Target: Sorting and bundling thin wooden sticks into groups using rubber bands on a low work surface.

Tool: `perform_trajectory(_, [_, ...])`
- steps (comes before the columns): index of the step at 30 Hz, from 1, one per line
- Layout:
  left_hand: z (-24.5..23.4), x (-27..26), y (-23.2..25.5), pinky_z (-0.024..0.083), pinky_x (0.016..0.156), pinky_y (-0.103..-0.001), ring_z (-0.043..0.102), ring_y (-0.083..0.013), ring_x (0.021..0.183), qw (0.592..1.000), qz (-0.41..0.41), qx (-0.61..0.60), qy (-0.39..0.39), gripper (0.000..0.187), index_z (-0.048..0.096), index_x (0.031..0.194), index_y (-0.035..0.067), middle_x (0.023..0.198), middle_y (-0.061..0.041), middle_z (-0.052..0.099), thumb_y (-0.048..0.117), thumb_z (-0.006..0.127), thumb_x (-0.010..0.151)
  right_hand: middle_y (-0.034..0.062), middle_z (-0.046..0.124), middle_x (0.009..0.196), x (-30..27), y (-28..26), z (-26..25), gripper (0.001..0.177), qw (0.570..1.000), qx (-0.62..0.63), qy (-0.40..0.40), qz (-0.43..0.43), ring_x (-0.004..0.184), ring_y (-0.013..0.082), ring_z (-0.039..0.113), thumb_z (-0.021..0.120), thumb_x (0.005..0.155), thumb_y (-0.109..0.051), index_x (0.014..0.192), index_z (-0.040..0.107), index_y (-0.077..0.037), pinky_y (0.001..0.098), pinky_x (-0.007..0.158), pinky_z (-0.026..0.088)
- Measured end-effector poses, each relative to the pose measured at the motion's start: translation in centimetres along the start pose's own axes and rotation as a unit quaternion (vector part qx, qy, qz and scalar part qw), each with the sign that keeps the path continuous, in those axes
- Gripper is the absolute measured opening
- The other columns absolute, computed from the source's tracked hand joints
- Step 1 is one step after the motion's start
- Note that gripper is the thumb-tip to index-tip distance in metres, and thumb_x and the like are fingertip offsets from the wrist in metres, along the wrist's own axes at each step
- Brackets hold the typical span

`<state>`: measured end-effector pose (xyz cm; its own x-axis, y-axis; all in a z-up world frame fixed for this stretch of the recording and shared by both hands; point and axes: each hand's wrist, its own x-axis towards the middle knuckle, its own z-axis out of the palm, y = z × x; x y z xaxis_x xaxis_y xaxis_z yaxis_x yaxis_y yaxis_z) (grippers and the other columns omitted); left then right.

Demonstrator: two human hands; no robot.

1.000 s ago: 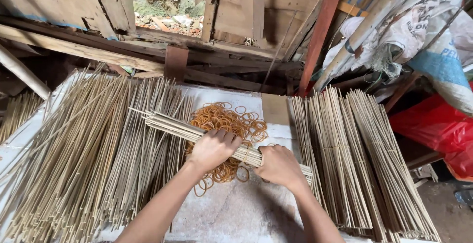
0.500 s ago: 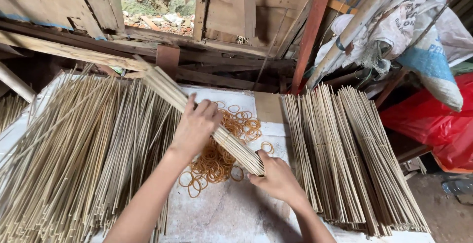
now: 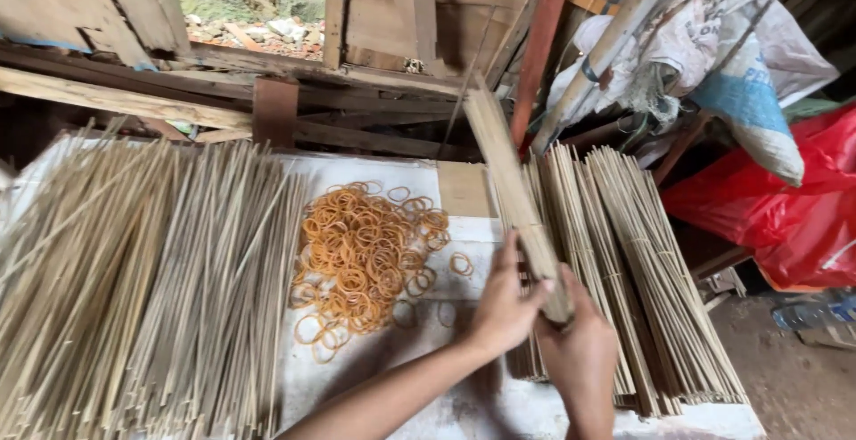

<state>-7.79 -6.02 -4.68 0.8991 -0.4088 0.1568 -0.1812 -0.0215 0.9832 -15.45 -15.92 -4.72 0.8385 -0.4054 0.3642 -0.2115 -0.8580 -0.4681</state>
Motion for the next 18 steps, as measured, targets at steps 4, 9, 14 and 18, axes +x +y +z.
perform_trajectory(4, [4.4, -0.1, 3.4, 0.03, 0.119, -0.038, 0.022, -0.0251, 0.147, 0.992, -0.044, -0.006, -0.116, 0.084, 0.0, 0.158, 0.009, 0.163, -0.012, 0.015, 0.021, 0.055, 0.096, 0.0137, 0.075, 0.103, -0.7, 4.6, -2.5, 0.073, 0.986, -0.126, 0.109, 0.005, 0.081, 0.029, 0.065, 0.08, 0.075, -0.021, 0.145, 0.06, -0.013, 0.0439, 0.063, 0.054])
perform_trajectory(9, [9.3, 1.1, 0.9, 0.009, 0.123, -0.051, 0.001, -0.0366, 0.151, 0.986, -0.023, 0.06, -0.152, 0.081, 0.003, 0.159, 0.01, 0.163, -0.017, 0.012, 0.037, 0.048, 0.097, 0.0071, 0.076, 0.109, -0.9, 8.6, -3.1, 0.066, 0.966, -0.207, 0.152, -0.022, 0.079, 0.0241, 0.062, 0.075, 0.08, -0.015, 0.144, 0.062, -0.007, 0.037, 0.07, 0.049])
perform_trajectory(14, [9.4, 2.2, 0.6, -0.009, 0.117, -0.063, -0.012, -0.0317, 0.154, 0.973, 0.037, 0.147, -0.172, 0.073, 0.005, 0.16, 0.024, 0.168, -0.011, -0.01, 0.042, 0.036, 0.096, -0.0032, 0.042, 0.162, -0.7, 8.8, -3.3, 0.074, 0.947, -0.301, 0.048, 0.104, 0.126, 0.032, 0.043, 0.061, 0.08, -0.014, 0.15, 0.047, -0.037, 0.0449, 0.087, 0.043])
perform_trajectory(18, [9.4, 2.3, 0.0, -0.015, 0.118, -0.058, -0.009, -0.0284, 0.155, 0.968, 0.043, 0.173, -0.176, 0.071, 0.003, 0.159, 0.028, 0.169, -0.007, -0.005, 0.048, 0.026, 0.095, -0.005, 0.048, 0.157, -1.0, 8.8, -2.3, 0.077, 0.943, -0.316, 0.045, 0.091, 0.13, 0.0272, 0.044, 0.062, 0.079, -0.027, 0.154, 0.043, -0.034, 0.0447, 0.094, 0.04])
